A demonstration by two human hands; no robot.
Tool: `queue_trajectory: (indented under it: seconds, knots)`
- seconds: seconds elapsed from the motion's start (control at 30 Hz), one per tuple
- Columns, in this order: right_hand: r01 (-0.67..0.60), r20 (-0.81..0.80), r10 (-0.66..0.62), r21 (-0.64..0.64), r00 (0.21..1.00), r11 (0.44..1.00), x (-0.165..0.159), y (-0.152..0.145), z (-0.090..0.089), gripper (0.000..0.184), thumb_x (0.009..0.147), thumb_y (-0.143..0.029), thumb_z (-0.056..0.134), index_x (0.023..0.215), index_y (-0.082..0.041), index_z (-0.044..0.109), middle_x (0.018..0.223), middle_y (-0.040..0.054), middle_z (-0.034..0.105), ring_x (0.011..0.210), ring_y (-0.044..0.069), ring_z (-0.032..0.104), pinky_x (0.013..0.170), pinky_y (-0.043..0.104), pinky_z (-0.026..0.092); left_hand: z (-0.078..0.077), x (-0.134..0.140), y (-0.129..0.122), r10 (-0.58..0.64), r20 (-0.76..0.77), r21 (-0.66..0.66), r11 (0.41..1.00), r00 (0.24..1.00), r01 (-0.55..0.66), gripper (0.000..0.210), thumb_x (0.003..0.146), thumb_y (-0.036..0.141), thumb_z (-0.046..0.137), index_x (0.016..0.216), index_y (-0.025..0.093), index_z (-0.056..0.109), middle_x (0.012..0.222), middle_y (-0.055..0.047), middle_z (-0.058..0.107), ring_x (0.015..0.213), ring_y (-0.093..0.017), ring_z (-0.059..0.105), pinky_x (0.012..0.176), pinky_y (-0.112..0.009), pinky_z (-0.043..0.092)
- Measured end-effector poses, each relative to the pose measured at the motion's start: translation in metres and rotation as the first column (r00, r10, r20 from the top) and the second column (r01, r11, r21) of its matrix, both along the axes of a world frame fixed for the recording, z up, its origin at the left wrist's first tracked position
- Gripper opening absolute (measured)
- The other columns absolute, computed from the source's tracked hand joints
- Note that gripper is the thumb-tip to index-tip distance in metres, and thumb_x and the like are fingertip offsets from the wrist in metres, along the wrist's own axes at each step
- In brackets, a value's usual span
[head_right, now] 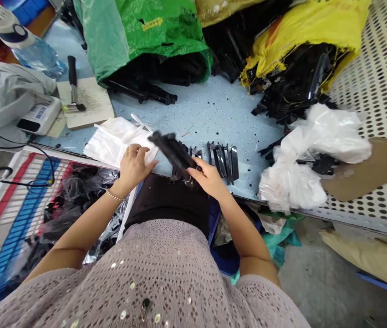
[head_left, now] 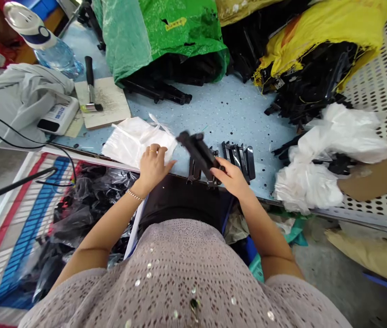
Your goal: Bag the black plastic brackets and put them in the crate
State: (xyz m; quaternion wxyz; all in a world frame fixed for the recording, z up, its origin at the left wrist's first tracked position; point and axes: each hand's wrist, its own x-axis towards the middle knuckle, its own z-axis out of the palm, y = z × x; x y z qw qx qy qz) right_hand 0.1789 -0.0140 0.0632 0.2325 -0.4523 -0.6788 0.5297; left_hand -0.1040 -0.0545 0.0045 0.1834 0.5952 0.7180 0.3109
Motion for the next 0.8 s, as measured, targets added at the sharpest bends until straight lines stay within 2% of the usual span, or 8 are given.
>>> queue_trajectory:
  seconds: [0.1,0.2,0.33,0.47,0.6,0.63,0.7,0.8]
  knots:
    - [0.082,-0.337,-0.211,-0.358,0.918,0.930,-0.020,-0.006,-0.010,0.031,0.094,-0.046,0.069,0.115,-0.023,0.072,0.117,0.0071,0.079,0.097,0.023,0.078,0.088,0.039,0.063,-0.012,-0.011,0.015,0.002,-0.135,-0.057,0.998,0.991,-0.010,0.023,0.093,0.036,0.062,0.098,0.015,0.070,0.109,-0.020,0.068,0.109,-0.035,0.063,0.091,-0.047,0.051]
    - [-0.021,-0.487,-0.305,-0.555,0.819,0.831,-0.044,-0.011,-0.015,0.028,0.089,-0.044,0.075,0.107,-0.022,0.075,0.120,0.0078,0.078,0.089,0.020,0.078,0.079,0.031,0.063,-0.011,-0.028,0.025,0.093,0.256,-0.120,0.991,0.962,-0.064,0.017,0.091,0.030,0.061,0.083,0.017,0.070,0.084,-0.009,0.070,0.082,-0.023,0.064,0.074,-0.036,0.050]
    - [-0.141,-0.543,-0.363,-0.679,0.757,0.720,-0.088,-0.004,-0.019,0.021,0.088,-0.037,0.077,0.100,-0.020,0.075,0.114,0.0065,0.079,0.082,0.018,0.078,0.070,0.026,0.063,-0.003,-0.042,0.025,0.224,0.705,-0.175,0.974,0.672,-0.142,0.024,0.064,0.029,0.084,0.069,0.017,0.064,0.060,0.003,0.058,0.053,-0.010,0.046,0.053,-0.026,0.034]
    - [-0.202,-0.536,-0.383,-0.741,0.752,0.640,-0.137,0.014,-0.030,0.010,0.094,-0.027,0.072,0.094,-0.016,0.071,0.084,0.0041,0.078,0.077,0.017,0.077,0.066,0.024,0.062,0.002,-0.044,0.020,0.206,0.827,-0.176,0.978,0.523,-0.109,0.037,0.052,0.028,0.089,0.062,0.019,0.054,0.056,0.006,0.051,0.050,-0.007,0.041,0.050,-0.023,0.030]
    - [-0.121,-0.493,-0.473,-0.775,0.731,0.621,-0.153,0.021,-0.040,0.006,0.096,-0.022,0.067,0.093,-0.016,0.069,0.085,0.0025,0.077,0.068,0.014,0.074,0.056,0.020,0.058,0.006,-0.053,0.013,0.208,0.910,-0.135,0.966,0.358,-0.218,0.040,0.059,0.030,0.081,0.064,0.021,0.043,0.068,0.003,0.054,0.059,-0.009,0.050,0.060,-0.025,0.045]
    - [-0.112,-0.485,-0.479,-0.778,0.731,0.618,-0.152,0.019,-0.042,0.006,0.096,-0.022,0.066,0.095,-0.017,0.069,0.089,0.0029,0.078,0.069,0.013,0.074,0.056,0.021,0.059,0.006,-0.055,0.011,0.212,0.890,-0.098,0.954,0.404,-0.285,0.036,0.064,0.029,0.077,0.065,0.021,0.042,0.074,0.002,0.057,0.064,-0.010,0.053,0.064,-0.026,0.048]
    - [-0.114,-0.474,-0.465,-0.782,0.748,0.613,-0.146,0.014,-0.043,0.008,0.096,-0.022,0.064,0.097,-0.017,0.070,0.093,0.0042,0.079,0.070,0.014,0.074,0.058,0.022,0.059,0.008,-0.057,0.007,0.233,0.735,0.037,0.924,0.637,-0.380,0.026,0.073,0.024,0.069,0.069,0.021,0.044,0.088,-0.003,0.061,0.079,-0.014,0.059,0.074,-0.029,0.051]
    - [-0.108,-0.459,-0.457,-0.786,0.762,0.609,-0.139,0.005,-0.044,0.011,0.096,-0.024,0.063,0.097,-0.016,0.070,0.096,0.0060,0.079,0.070,0.014,0.073,0.060,0.022,0.059,0.009,-0.057,0.001,0.162,0.250,0.221,0.950,0.955,-0.219,0.011,0.080,0.012,0.057,0.076,0.022,0.053,0.111,-0.010,0.066,0.103,-0.022,0.061,0.089,-0.038,0.053]
